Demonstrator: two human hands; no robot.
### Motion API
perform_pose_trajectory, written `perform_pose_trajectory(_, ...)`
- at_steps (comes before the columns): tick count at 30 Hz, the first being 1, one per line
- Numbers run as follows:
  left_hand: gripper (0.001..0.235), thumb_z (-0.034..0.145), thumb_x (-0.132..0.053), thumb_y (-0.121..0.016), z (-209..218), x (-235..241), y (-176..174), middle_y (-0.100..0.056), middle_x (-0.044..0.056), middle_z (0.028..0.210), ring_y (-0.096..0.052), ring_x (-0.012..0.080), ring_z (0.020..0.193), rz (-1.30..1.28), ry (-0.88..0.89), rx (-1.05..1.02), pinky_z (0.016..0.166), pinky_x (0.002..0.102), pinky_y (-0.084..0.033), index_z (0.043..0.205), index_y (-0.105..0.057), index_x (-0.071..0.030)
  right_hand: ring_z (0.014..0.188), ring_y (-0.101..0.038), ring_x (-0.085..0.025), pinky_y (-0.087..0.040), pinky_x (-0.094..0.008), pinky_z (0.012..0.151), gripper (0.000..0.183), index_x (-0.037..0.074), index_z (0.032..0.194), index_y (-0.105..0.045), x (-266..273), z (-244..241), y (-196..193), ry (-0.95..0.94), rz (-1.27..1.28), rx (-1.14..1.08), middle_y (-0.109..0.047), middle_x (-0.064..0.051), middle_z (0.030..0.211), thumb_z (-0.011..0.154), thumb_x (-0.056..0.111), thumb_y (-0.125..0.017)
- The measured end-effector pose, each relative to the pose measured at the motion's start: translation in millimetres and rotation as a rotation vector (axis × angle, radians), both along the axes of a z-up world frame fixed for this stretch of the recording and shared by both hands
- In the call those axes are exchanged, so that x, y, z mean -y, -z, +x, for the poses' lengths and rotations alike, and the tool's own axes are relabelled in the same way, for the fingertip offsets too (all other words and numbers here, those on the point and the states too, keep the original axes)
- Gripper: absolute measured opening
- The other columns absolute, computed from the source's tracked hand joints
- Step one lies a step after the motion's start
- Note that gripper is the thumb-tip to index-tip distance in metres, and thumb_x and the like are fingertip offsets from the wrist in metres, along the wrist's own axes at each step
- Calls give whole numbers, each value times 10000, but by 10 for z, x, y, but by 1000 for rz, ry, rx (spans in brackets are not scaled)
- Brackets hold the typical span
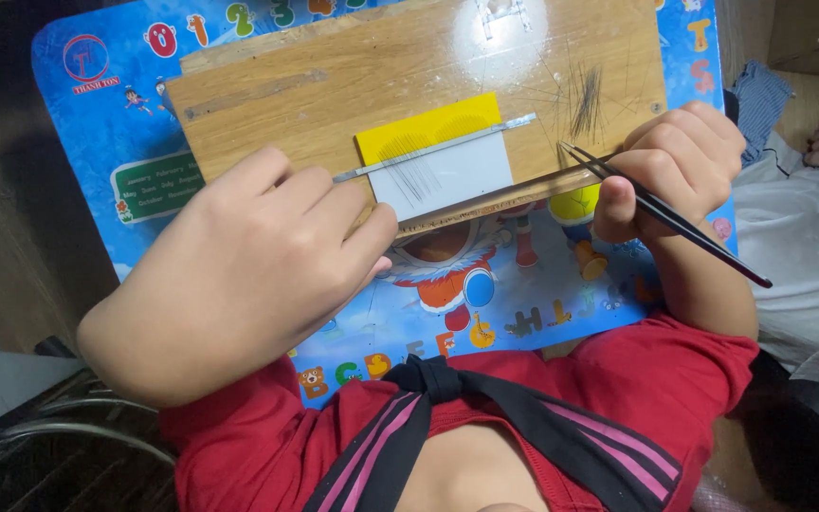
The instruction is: Manually assembling false eyelashes by placing individual fibers onto an adhesive strip using tweezers.
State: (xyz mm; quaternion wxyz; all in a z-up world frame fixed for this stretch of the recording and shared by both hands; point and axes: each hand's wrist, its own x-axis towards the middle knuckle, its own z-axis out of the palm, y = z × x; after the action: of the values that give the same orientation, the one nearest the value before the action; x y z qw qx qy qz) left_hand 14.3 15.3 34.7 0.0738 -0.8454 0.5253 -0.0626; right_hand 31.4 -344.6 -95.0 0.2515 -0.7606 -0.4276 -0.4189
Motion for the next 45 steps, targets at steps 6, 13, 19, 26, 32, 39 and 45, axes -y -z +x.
perform_pose_trajectory(6, 243, 1097, -295, -591, 11, 0, 9, -588, -16, 775, -579, 217, 692, -12, -4, -2, 630, 352, -405, 869, -565, -215, 442, -457, -279, -269, -384, 501, 482, -28, 635, -549, 5, -27, -1, 22, 6, -53, -486, -135, 522, 1046, 215, -484)
perform_pose_trajectory(13, 166, 1017, -177, -595, 36, 6, 32, -594, -10, 787, -583, 223, 708, -4, 2, -31, 635, 348, -403, 862, -548, -210, 435, -426, -283, -262, -398, 500, 471, -27, 623, -537, 18, -19, 30, 24, 22, -80, -460, -132, 510, 1035, 194, -486)
perform_pose_trajectory(19, 185, 1068, -248, -594, 28, 20, 35, -600, -13, 781, -596, 217, 706, 0, -3, -13, 653, 348, -414, 889, -569, -208, 430, -406, -288, -245, -403, 497, 459, -27, 603, -522, 33, -24, 65, 25, 49, -83, -457, -140, 501, 1018, 167, -494)
perform_pose_trajectory(26, 151, 1032, -191, -589, 28, 32, 28, -599, -10, 789, -593, 223, 715, 25, 7, -26, 644, 345, -408, 887, -555, -209, 413, -416, -279, -247, -395, 489, 459, -29, 594, -510, 51, -6, 124, 5, 105, -57, -456, -135, 482, 1020, 140, -496)
perform_pose_trajectory(32, 187, 1077, -264, -584, 32, 43, 43, -608, -11, 794, -595, 223, 719, 26, 2, -26, 650, 349, -419, 898, -562, -215, 417, -398, -284, -231, -406, 491, 465, -31, 610, -493, 60, -24, 140, 11, 133, -58, -446, -140, 487, 1035, 158, -487)
perform_pose_trajectory(39, 125, 1018, -164, -593, 40, 46, 45, -600, -1, 782, -580, 226, 705, 47, 6, -31, 642, 345, -411, 905, -556, -202, 388, -423, -276, -245, -398, 460, 487, -28, 596, -487, 65, 17, 146, -72, 166, -35, -413, -117, 456, 1036, 179, -476)
perform_pose_trajectory(45, 144, 1051, -197, -578, 44, 51, 47, -591, -6, 777, -577, 225, 717, 32, 5, -27, 658, 346, -413, 909, -556, -203, 445, -491, -286, -282, -394, 497, 434, -18, 592, -510, 90, -55, 34, -60, 39, -123, -454, -110, 500, 997, 139, -498)
